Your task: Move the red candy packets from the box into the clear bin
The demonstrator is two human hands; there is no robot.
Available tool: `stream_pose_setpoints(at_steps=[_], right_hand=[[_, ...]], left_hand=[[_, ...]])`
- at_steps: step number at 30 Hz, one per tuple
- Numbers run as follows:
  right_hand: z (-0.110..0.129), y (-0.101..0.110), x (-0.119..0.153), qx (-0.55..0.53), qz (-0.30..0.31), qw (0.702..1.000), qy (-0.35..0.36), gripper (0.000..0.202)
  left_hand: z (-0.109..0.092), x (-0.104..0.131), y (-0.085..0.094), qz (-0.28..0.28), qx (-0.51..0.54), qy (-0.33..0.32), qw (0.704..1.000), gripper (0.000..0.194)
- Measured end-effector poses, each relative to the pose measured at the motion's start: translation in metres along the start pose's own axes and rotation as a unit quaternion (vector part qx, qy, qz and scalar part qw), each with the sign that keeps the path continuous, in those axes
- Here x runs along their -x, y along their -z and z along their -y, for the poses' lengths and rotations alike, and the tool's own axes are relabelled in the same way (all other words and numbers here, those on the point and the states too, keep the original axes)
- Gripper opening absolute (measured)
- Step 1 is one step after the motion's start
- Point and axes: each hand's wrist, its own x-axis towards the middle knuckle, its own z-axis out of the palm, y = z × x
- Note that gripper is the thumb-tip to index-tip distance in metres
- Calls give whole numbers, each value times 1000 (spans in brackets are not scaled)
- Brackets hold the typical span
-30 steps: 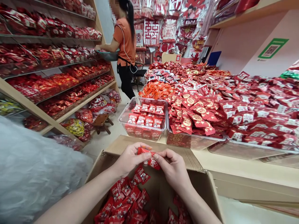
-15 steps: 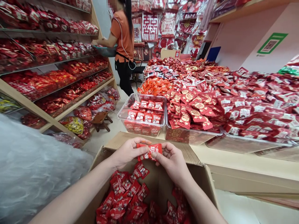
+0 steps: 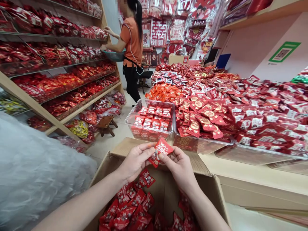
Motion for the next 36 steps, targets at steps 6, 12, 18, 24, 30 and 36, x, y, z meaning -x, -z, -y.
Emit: stream_pose_setpoints(at_steps=[6, 12, 18, 24, 30, 36], right_hand=[[-3, -1, 3, 102, -2, 994, 30, 27], [-4, -11, 9, 483, -8, 788, 381, 29], [13, -24, -6, 593, 127, 634, 479, 24], [46, -46, -57, 556, 144, 604, 552, 16], [49, -77, -159, 643, 69, 602, 469, 11], [25, -83, -209, 721, 87, 566, 389, 17]], left_hand=[[0, -2, 4, 17, -69, -20, 997, 34], [-5, 1, 1, -106, 12, -9, 994, 31], [-27, 10, 3, -58, 92, -80, 991, 15], [-44, 5, 22, -99, 85, -189, 973, 20], [-32, -6, 34, -116, -19, -141, 983, 22], [-25, -5, 31, -85, -97, -118, 985, 21]])
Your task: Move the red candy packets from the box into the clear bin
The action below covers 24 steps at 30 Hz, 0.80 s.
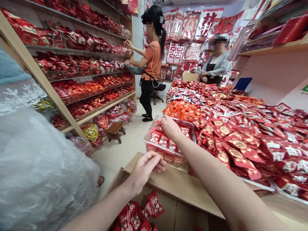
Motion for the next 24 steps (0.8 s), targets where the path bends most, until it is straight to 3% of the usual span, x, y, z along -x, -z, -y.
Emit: stream_pose_setpoints(at_steps=[8, 20, 22, 24], right_hand=[[1, -7, -6, -18, 53, 997, 54, 16], [6, 1, -12, -34, 34, 999, -12, 25], [13, 17, -9, -43, 17, 999, -10, 26], [24, 41, 4, -74, -16, 997, -8, 26]], left_hand=[[5, -2, 0, 45, -49, -18, 998, 23], [15, -4, 1, 46, -148, -21, 988, 17], [14, -2, 6, 92, -160, 8, 983, 18], [11, 7, 10, 206, -178, 65, 960, 20]])
